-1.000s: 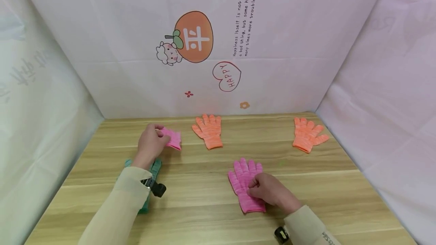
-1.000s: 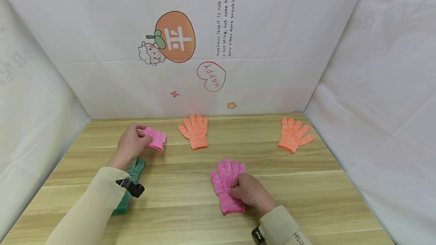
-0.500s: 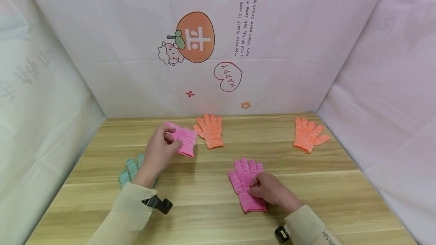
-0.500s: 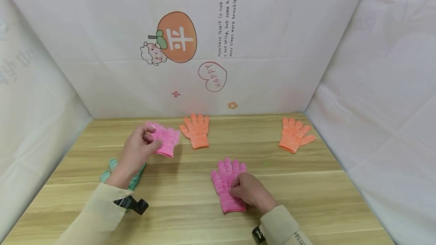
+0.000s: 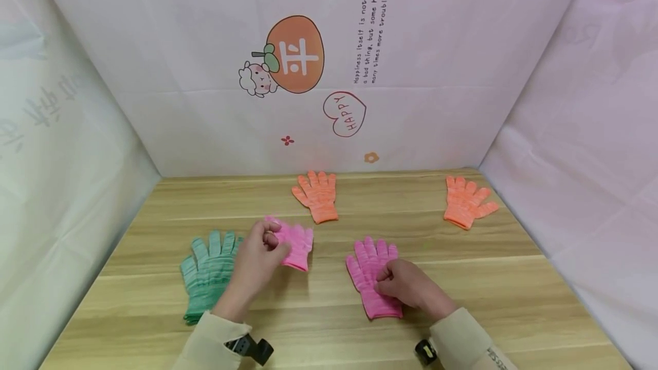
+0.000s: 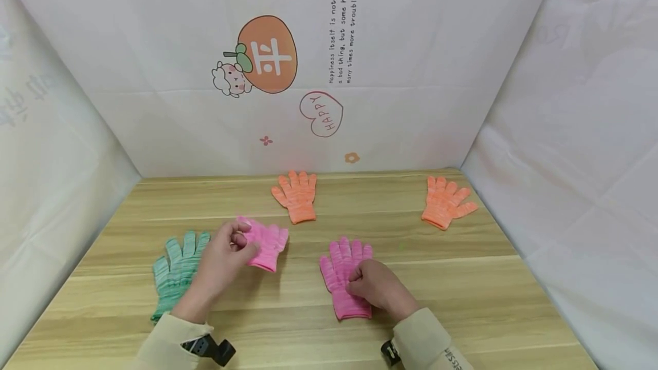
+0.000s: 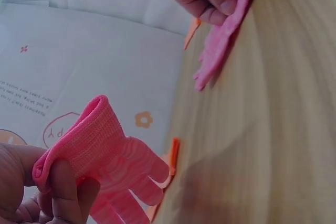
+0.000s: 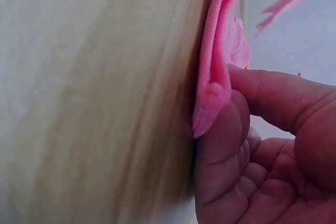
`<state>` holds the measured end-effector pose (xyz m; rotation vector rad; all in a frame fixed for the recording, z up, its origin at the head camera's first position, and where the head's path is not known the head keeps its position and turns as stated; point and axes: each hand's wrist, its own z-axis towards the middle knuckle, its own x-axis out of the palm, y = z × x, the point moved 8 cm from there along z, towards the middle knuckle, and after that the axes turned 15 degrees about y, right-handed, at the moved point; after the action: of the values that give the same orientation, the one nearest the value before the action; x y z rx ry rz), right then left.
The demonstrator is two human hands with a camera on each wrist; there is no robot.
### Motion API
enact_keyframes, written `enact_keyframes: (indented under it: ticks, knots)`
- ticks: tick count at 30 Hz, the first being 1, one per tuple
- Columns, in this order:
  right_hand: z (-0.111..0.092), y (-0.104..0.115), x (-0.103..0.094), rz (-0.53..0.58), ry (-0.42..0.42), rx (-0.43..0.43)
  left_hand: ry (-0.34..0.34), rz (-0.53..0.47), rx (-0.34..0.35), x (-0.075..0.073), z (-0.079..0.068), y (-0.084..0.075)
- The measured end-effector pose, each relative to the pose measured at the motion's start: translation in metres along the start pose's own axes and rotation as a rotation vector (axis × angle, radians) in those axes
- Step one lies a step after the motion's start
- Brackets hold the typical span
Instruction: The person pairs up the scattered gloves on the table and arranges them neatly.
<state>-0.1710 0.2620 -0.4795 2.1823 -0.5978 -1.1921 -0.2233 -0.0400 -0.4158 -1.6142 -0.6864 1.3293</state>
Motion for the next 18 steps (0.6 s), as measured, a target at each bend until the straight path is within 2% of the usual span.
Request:
enact_keyframes:
  ticks: [11,18]
  knots:
    - [0.002,-0.004,0.001,-0.009,0.004,0.029,0.059,0.031,-0.037,0.019,-0.011,0.020]
    - [0.002,-0.003,-0.001,0.004,-0.002,0.050,0.142,0.042,-0.074,0.032,-0.020,0.032]
